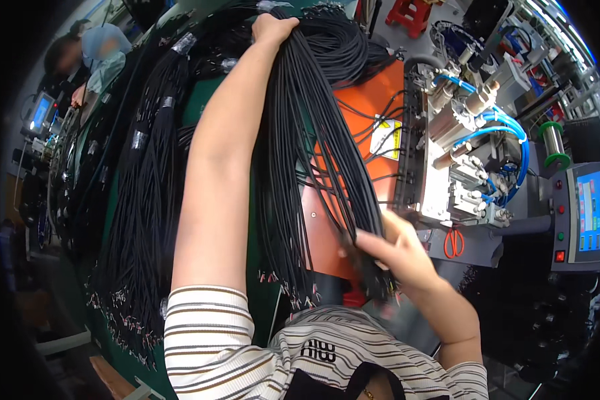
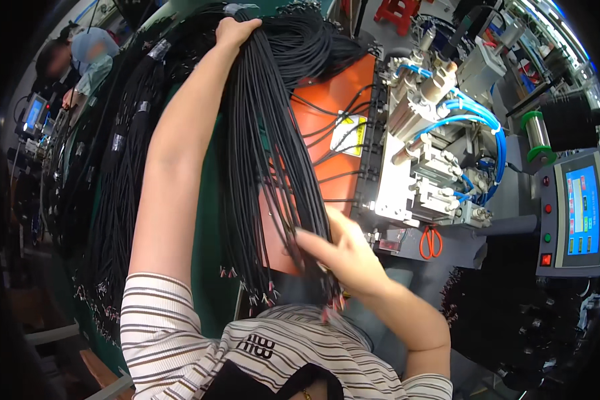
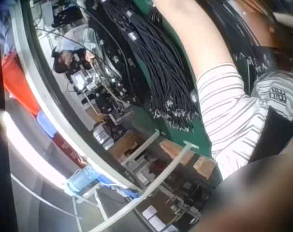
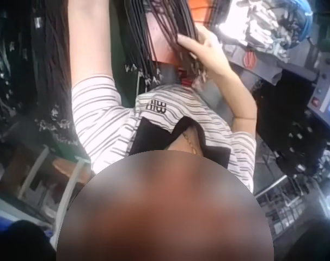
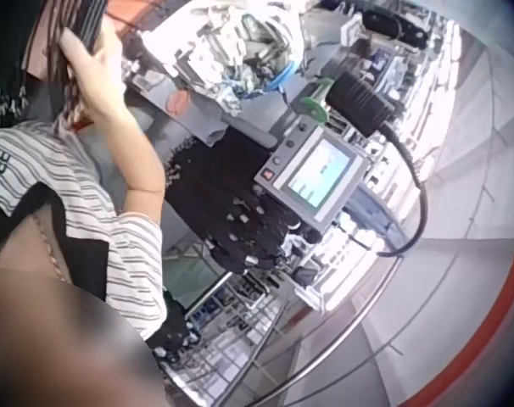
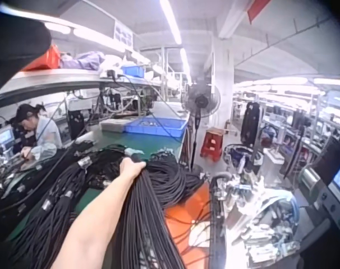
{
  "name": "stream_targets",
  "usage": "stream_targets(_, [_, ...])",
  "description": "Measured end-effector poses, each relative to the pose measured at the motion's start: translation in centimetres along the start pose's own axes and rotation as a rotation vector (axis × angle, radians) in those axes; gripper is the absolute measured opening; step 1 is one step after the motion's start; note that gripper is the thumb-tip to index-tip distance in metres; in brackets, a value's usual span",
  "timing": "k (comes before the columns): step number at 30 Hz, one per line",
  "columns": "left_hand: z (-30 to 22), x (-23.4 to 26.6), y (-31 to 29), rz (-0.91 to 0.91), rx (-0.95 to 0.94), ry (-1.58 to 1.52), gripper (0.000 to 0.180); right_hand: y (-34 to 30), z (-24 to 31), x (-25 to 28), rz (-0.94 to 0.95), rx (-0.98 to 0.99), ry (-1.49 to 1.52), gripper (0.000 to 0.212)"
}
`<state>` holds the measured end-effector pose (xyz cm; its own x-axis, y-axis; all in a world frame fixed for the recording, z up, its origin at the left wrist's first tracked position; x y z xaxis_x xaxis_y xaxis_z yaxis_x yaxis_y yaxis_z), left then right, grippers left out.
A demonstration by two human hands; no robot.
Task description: Insert wire terminals into an industrial machine for crimping or testing and manage wire bundles.
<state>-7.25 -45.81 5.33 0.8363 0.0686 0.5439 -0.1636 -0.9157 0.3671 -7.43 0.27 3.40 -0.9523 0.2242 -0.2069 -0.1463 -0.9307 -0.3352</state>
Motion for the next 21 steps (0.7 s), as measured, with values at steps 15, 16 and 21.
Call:
stream_targets(15, [-7.8,10.8,-36.9,1.079,-0.863,-0.186,0.009,-3.7,-3.3,2.4,-0.132,-0.018,0.265,0.039])
stream_targets(16, [-6.6,11.8,-37.7,1.194,-0.798,-0.074,0.009,-4.0,-3.1,2.7,-0.118,0.005,0.34,0.039])
stream_targets(21, [-7.8,11.8,-37.9,0.777,-0.915,-0.003,0.034,-4.7,-4.0,3.0,0.025,-0.007,0.515,0.051])
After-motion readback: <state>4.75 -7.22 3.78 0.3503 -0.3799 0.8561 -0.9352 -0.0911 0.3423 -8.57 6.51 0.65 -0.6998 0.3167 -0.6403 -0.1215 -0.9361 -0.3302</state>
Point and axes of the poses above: each hand's wrist, its own y-axis towards the middle knuckle, its own x-axis out of the back of the hand, z = x × y, the point moved 6 cm from there along y, towards the middle knuckle, and after that the axes turned 6 degrees about -y, right-handed, at the moved point
